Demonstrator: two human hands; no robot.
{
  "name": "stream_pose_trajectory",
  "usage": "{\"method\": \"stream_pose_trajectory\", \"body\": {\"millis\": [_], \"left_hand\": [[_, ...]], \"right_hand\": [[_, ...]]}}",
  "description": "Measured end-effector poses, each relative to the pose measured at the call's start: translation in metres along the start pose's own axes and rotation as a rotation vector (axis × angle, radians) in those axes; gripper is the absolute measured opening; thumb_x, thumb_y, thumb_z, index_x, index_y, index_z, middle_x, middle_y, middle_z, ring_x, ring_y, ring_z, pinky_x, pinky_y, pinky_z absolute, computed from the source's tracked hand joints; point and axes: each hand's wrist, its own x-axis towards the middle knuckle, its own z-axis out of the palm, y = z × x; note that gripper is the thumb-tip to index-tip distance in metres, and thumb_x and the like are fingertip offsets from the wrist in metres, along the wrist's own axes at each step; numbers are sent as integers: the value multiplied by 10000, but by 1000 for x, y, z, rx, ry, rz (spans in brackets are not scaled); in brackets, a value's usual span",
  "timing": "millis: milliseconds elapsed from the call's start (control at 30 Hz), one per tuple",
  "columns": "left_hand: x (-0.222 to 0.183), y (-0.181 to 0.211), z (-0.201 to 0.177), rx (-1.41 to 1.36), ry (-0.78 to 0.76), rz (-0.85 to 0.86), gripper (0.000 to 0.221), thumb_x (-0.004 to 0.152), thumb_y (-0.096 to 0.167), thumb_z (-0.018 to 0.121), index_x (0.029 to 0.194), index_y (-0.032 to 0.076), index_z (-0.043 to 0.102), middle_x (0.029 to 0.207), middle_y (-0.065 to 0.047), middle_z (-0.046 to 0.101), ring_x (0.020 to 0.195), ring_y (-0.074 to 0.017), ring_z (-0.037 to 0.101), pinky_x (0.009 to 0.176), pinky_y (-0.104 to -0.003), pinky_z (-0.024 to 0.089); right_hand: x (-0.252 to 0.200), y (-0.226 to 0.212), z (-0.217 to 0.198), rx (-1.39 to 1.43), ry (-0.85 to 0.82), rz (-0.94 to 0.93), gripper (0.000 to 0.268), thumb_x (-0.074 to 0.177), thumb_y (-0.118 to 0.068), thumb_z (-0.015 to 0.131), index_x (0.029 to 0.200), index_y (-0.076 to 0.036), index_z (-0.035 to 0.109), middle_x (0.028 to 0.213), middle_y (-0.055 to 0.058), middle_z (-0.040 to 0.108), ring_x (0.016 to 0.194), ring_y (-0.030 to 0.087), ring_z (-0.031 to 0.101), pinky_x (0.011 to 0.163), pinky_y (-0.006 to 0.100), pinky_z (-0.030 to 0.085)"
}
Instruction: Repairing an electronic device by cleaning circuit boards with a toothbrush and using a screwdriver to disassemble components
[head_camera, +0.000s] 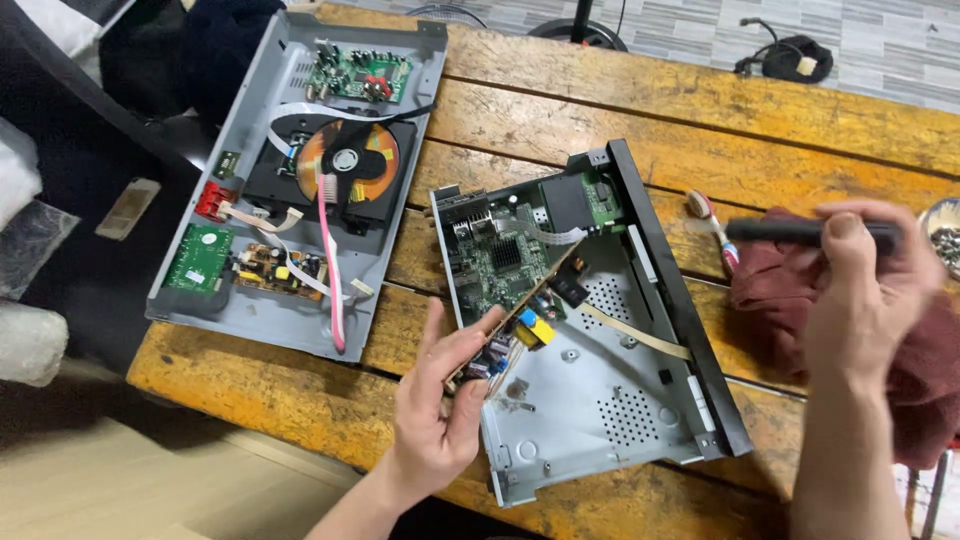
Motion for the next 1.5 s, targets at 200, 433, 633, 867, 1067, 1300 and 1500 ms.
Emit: {"method": "stream_pose_trajectory", "body": {"millis": [200, 433, 633, 867, 1067, 1300, 1500], "left_hand": [[16, -25, 6, 31, -19, 198, 284, 1069, 120, 465, 1345, 63, 436, 1280, -166, 637, 1246, -387, 678, 1314, -651, 131], [47, -58, -2, 46, 8, 46, 270, 1094, 162, 464, 1332, 35, 459, 1369, -245, 610, 411, -5, 361, 365, -141, 321], [57, -93, -9, 13, 327, -254, 353, 1066, 227, 486, 1348, 15, 489, 1352, -138, 570, 1278, -227, 553, 1139, -320, 410], [48, -118, -2, -80, 336, -225, 312, 1074, 97, 480, 1349, -51, 488, 1234, -219, 585, 1151, -269, 574, 1095, -428, 435], [49, -117, -1, -24, 328, -313, 309, 1099, 141, 476, 1362, -21, 481, 1196, -149, 569, 1049, -185, 531, 948, -310, 430], [56, -116, -3, -21, 309, -412, 308, 1095, 141, 447, 1376, 16, 455, 1192, -79, 516, 962, -114, 466, 874, -243, 398], [58, -113, -3, 34, 272, -412, 358, 1094, 169, 422, 1404, -10, 409, 1358, -149, 476, 1193, -207, 476, 1048, -310, 374]], "right_hand": [[-16, -42, -23, -514, -232, -142, 277, 1103, 95, 691, 1379, 114, 684, 1268, 267, 692, 1032, 263, 625, 898, 330, 497], [-50, 0, -20, -850, -397, -220, 352, 940, -112, 758, 1292, -115, 745, 1165, 135, 743, 987, 247, 685, 889, 395, 546], [-67, 35, -8, -1276, -310, -564, 277, 934, -374, 817, 1206, -380, 761, 1129, -140, 769, 1030, 149, 653, 1148, 367, 359], [-73, 1, -25, -928, -319, -389, 445, 847, -166, 739, 1283, -227, 672, 1248, 12, 686, 1150, 241, 617, 1157, 461, 339], [-110, -28, -101, -922, -18, -201, 196, 918, 39, 766, 1103, -26, 762, 1071, 151, 742, 975, 294, 694, 948, 406, 533], [-170, -17, -181, -1092, 176, 272, 122, 1095, -41, 705, 1188, 0, 773, 1039, 115, 731, 896, 214, 670, 851, 345, 508], [-160, -22, -161, -1048, 186, 526, 177, 1039, -157, 702, 1167, -60, 775, 947, 83, 731, 868, 190, 659, 864, 330, 511]]}}
